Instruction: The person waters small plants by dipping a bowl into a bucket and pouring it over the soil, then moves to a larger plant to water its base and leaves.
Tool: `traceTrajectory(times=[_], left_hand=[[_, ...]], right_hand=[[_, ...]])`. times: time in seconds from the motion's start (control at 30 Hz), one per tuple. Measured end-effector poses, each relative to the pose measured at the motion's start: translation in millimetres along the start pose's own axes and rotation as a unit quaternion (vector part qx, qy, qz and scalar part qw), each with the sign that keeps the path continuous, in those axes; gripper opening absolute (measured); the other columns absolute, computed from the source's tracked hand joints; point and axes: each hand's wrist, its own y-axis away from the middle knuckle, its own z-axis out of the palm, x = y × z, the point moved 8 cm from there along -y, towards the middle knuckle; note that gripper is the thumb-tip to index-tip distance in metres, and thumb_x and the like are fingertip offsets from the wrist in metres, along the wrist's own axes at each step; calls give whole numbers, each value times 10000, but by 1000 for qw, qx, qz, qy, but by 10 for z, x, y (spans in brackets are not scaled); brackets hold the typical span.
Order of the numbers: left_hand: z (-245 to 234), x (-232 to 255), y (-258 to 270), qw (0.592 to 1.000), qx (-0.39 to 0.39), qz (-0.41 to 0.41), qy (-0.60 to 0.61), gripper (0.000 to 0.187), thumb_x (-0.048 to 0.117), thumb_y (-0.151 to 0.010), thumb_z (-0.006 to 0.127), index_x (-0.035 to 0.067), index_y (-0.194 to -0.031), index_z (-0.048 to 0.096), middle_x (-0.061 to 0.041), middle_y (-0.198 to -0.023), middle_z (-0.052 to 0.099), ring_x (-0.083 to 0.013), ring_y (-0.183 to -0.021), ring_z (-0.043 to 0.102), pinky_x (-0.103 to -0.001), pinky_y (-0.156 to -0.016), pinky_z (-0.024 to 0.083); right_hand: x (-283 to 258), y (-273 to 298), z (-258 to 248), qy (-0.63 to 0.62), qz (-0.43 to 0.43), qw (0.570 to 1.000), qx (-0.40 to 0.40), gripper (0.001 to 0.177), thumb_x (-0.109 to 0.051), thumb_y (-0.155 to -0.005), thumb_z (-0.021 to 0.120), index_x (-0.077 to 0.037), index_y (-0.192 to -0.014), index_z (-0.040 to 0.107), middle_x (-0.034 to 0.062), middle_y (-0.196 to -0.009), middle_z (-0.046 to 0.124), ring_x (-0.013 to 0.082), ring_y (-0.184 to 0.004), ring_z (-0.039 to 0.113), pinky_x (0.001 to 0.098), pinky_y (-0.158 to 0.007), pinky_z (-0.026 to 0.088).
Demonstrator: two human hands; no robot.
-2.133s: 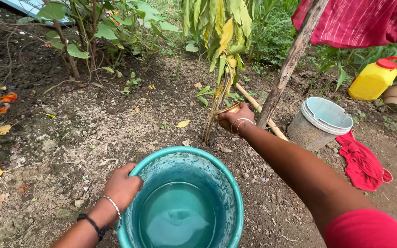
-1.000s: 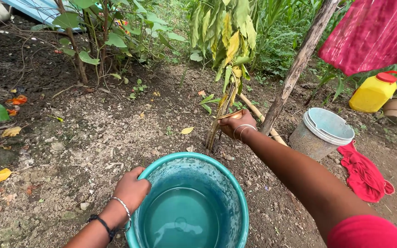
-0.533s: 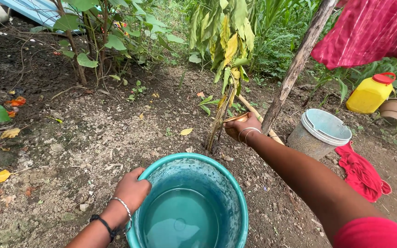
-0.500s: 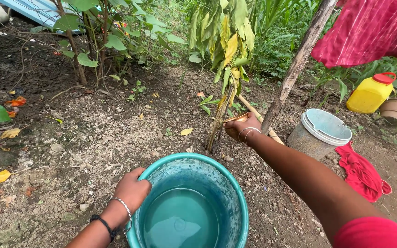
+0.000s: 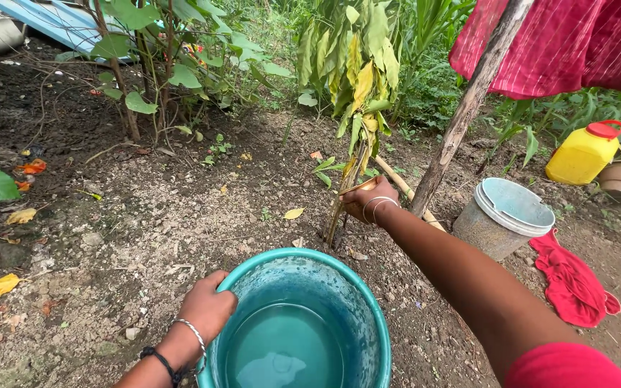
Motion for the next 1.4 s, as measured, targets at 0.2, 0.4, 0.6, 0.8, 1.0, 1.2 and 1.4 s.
traceTrajectory(times=[0.2,0.4,0.6,0.8,1.0,1.2,1.4], left_hand=[[-19,5,0,1000,14,10,-10,398,56,-724,567,82,-1075,753,-161,-780,766,-272,-720,719,-392,-704,546],[-18,-9,-31,999,15,17,-28,379,67,-725,561,73,-1048,759,-184,-779,762,-304,-730,725,-406,-708,547],[-16,-52,-85,999,20,13,-49,395,79,-738,555,104,-1076,758,-196,-805,766,-330,-766,737,-419,-740,552],[-18,-80,-125,999,26,26,-40,415,78,-729,561,121,-1093,757,-181,-823,768,-316,-786,739,-410,-757,551],[-5,-56,-79,1000,11,5,-11,400,65,-741,543,81,-1079,756,-182,-804,772,-305,-764,739,-407,-731,552],[11,-96,-110,1000,13,21,-18,390,73,-740,547,74,-1067,759,-183,-789,764,-307,-747,726,-412,-719,547],[-4,-33,-51,999,14,14,-32,391,82,-735,567,92,-1078,755,-174,-798,771,-306,-761,741,-407,-735,554]], right_hand=[[4,148,-112,-11,-35,998,42,960,-332,-512,987,-81,-1343,578,143,-1202,695,262,-1056,701,330,-903,592],[-20,94,-216,19,-108,990,93,825,-345,-569,1020,-51,-1229,621,164,-1178,671,287,-1054,683,335,-943,548],[-92,294,-125,-48,-4,999,25,761,-210,-596,980,-47,-1239,608,143,-1149,732,252,-994,736,331,-813,638],[-58,48,33,-6,-3,1000,28,995,-308,-542,1006,-63,-1401,566,156,-1173,723,279,-1002,741,342,-895,607],[-104,136,-36,44,-5,998,46,1012,-369,-565,1046,-86,-1405,556,215,-1305,543,332,-1041,653,376,-888,578],[60,40,-34,-24,-23,999,16,908,-325,-531,965,-37,-1312,600,160,-1184,753,247,-983,750,340,-850,618],[192,-43,-102,86,-21,995,42,939,-386,-546,1016,-78,-1329,599,165,-1200,687,277,-1009,707,341,-921,573]])
